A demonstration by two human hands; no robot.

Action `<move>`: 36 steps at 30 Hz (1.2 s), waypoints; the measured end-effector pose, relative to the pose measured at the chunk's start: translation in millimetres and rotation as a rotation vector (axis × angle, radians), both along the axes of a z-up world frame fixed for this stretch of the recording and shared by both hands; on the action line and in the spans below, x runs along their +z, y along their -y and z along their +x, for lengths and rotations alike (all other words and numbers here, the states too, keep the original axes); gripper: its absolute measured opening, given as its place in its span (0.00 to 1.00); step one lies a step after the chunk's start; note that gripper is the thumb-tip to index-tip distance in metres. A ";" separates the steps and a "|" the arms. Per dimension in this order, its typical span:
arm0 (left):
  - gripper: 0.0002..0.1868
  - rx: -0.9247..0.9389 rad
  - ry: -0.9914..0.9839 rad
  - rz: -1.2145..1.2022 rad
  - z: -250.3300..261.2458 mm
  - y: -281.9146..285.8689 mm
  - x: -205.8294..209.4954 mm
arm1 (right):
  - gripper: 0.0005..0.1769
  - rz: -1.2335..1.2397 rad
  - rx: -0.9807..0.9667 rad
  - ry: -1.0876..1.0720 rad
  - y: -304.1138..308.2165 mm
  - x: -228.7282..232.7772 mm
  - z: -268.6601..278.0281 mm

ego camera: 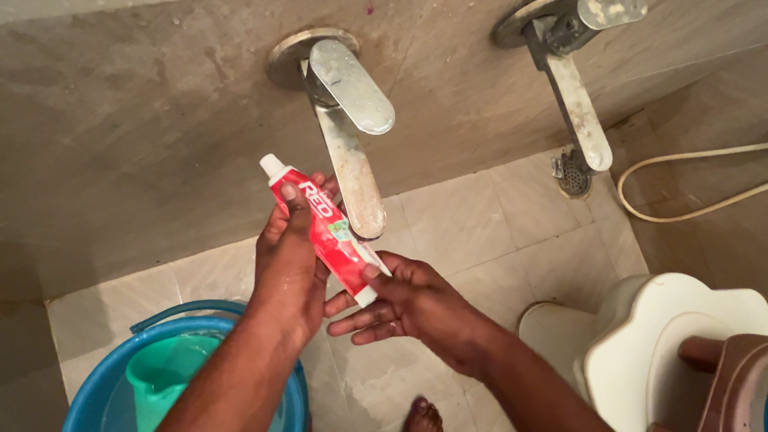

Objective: The person washes their hands, then rinses a yellow sponge under the tap and places it in a wall-mounted tray. They rinse a red toothpaste tube under the tap and place it in the tray. Finally, they rinse a pink soap dish under the tap and place it in the tray.

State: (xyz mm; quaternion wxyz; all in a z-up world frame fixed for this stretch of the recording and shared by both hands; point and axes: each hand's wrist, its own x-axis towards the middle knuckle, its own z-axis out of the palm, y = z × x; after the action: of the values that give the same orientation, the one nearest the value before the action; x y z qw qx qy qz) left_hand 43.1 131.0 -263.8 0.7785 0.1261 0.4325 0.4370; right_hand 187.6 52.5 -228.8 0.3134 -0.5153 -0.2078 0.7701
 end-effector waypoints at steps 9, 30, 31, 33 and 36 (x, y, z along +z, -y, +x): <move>0.25 -0.473 -0.138 0.167 9.3 25.4 -1.9 | 0.12 0.232 -0.015 0.244 -4.2 -23.1 8.1; 0.25 -0.486 -0.255 0.143 25.5 51.1 19.2 | 0.14 0.155 -0.094 0.515 20.4 -16.0 -10.1; 0.28 -0.468 -0.253 0.129 27.2 50.1 19.5 | 0.15 0.170 -0.087 0.530 21.6 -15.3 -11.5; 0.31 -0.444 -0.274 0.083 30.4 48.1 20.0 | 0.18 0.200 -0.073 0.559 25.4 -14.0 -15.1; 0.32 -0.436 -0.304 0.001 33.5 45.0 20.5 | 0.21 0.222 -0.082 0.612 26.1 -12.8 -15.2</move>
State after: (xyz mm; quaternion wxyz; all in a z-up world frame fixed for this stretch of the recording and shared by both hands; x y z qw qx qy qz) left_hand 76.5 86.0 -243.4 0.7802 0.2808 0.5070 0.2352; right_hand 172.4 26.4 -241.6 0.3215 -0.6933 -0.3540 0.5391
